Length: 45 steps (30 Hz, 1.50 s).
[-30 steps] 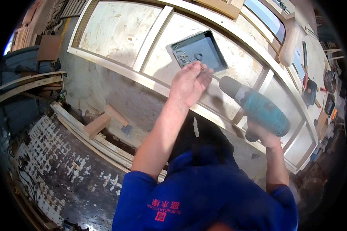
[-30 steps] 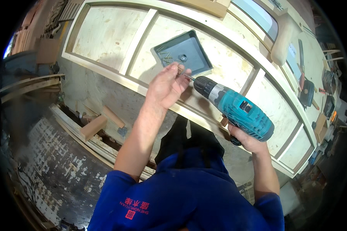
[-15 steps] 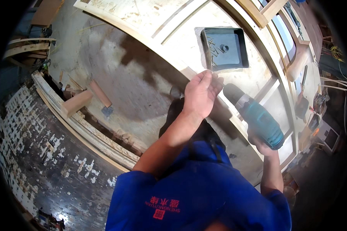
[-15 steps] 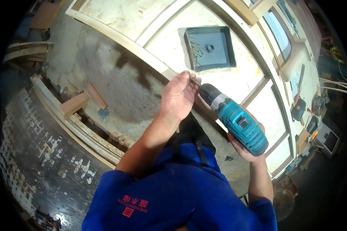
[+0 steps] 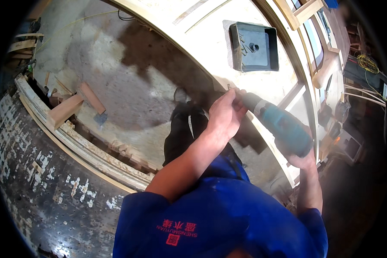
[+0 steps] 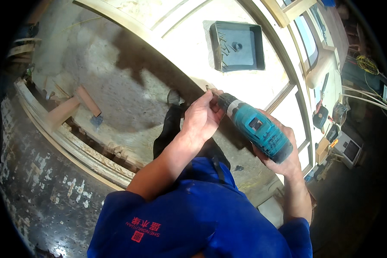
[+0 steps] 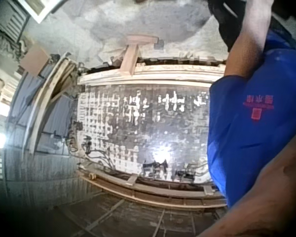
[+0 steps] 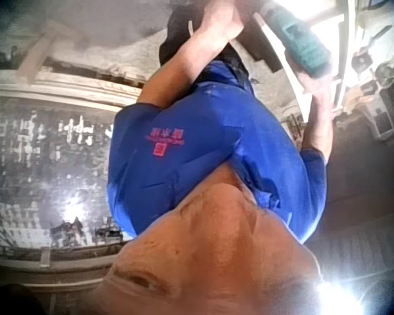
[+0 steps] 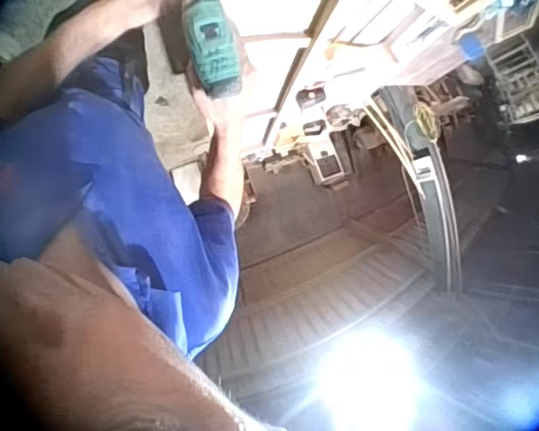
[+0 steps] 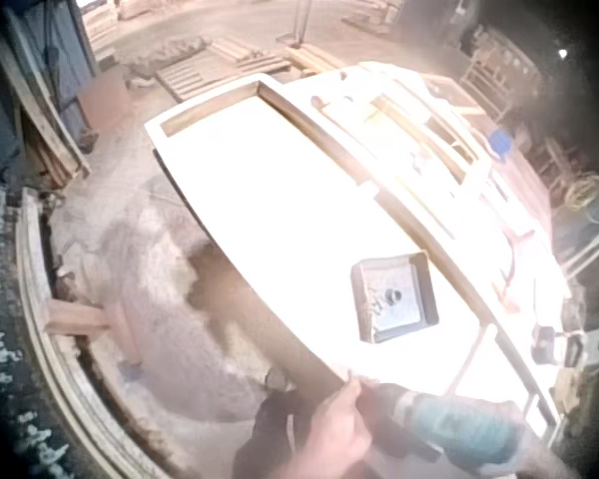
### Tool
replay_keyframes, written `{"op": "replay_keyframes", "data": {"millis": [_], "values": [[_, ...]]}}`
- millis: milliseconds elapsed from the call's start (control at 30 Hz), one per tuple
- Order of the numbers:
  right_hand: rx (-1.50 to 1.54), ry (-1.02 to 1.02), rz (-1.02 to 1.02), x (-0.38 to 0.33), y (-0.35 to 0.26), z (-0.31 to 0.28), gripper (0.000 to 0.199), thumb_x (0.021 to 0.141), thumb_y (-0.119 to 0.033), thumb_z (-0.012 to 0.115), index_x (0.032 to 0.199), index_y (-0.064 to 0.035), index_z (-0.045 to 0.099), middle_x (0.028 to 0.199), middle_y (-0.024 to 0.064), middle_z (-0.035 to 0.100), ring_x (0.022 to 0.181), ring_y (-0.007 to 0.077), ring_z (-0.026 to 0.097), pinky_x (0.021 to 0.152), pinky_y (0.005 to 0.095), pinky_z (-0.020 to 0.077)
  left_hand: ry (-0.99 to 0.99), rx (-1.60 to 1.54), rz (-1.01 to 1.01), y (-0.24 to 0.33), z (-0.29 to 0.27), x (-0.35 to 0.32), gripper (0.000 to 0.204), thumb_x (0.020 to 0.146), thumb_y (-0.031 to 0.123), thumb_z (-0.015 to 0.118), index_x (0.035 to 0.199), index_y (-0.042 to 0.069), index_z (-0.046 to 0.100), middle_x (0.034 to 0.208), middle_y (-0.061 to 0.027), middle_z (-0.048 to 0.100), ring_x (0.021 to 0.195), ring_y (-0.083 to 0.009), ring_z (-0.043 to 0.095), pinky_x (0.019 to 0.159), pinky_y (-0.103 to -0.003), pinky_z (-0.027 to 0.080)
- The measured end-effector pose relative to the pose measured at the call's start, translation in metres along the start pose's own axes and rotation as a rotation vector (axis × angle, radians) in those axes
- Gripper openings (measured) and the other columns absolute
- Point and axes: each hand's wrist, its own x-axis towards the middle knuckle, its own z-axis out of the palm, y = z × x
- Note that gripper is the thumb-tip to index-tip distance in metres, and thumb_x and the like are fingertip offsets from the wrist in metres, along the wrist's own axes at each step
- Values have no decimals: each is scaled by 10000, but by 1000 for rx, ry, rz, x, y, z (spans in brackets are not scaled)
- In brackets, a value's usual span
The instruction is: The person assembles a large wooden frame by fitting its curved segments together on a table and then securing them by drilling screws into the joints.
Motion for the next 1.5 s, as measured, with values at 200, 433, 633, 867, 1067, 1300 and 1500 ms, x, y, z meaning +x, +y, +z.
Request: {"op": "replay_keyframes", "data": {"millis": [200,433,633,867,1067,1300,1500], "values": [[-140,-9,86,22,-43,-6,685,696,9,700,1371,1,587,1113,174,737,986,248,725,940,334,534,56,-12,-12,6,5,2,236,1069,203,539,1114,-1,650,997,-82,669,859,-176,634,806,-329,563],[-163,-88,31,58,-60,-12,629,717,18,697,1339,-28,619,1061,176,739,959,269,729,909,350,553,295,1126,580,-5,-21,10,478,951,368,691,1072,-87,605,931,-182,699,853,-310,684,795,-412,548],[-226,-103,-22,59,-62,-12,509,742,7,686,1250,-10,657,1005,160,739,926,266,723,904,363,562,177,1582,486,3,-26,27,505,904,366,669,1026,-117,588,954,-312,676,979,-468,659,869,-499,516],[-370,-109,-21,54,-66,-18,399,747,-3,689,1145,7,676,963,161,730,900,269,719,894,377,571,56,1322,804,-18,-31,39,402,916,311,642,1095,-49,618,1028,-275,672,1014,-446,647,889,-465,511],[-390,-135,10,69,-52,-17,321,753,-3,696,1073,8,673,916,154,709,886,262,709,875,372,573,153,1193,810,-24,-39,43,374,922,287,638,1142,-14,613,1071,-245,673,1061,-427,641,936,-449,503],[-421,-141,82,68,-74,-14,270,752,3,696,1022,-6,685,891,140,700,832,244,691,817,368,571,239,1349,749,-28,-32,41,492,920,359,668,1149,-69,588,1135,-290,644,1080,-437,637,954,-476,504],[-432,-166,107,73,-76,-17,288,750,3,706,1036,-20,686,883,130,699,842,227,695,818,373,578,189,1299,760,-28,-36,46,539,929,383,679,1138,-101,564,1130,-316,628,1085,-451,629,943,-487,503]]}}
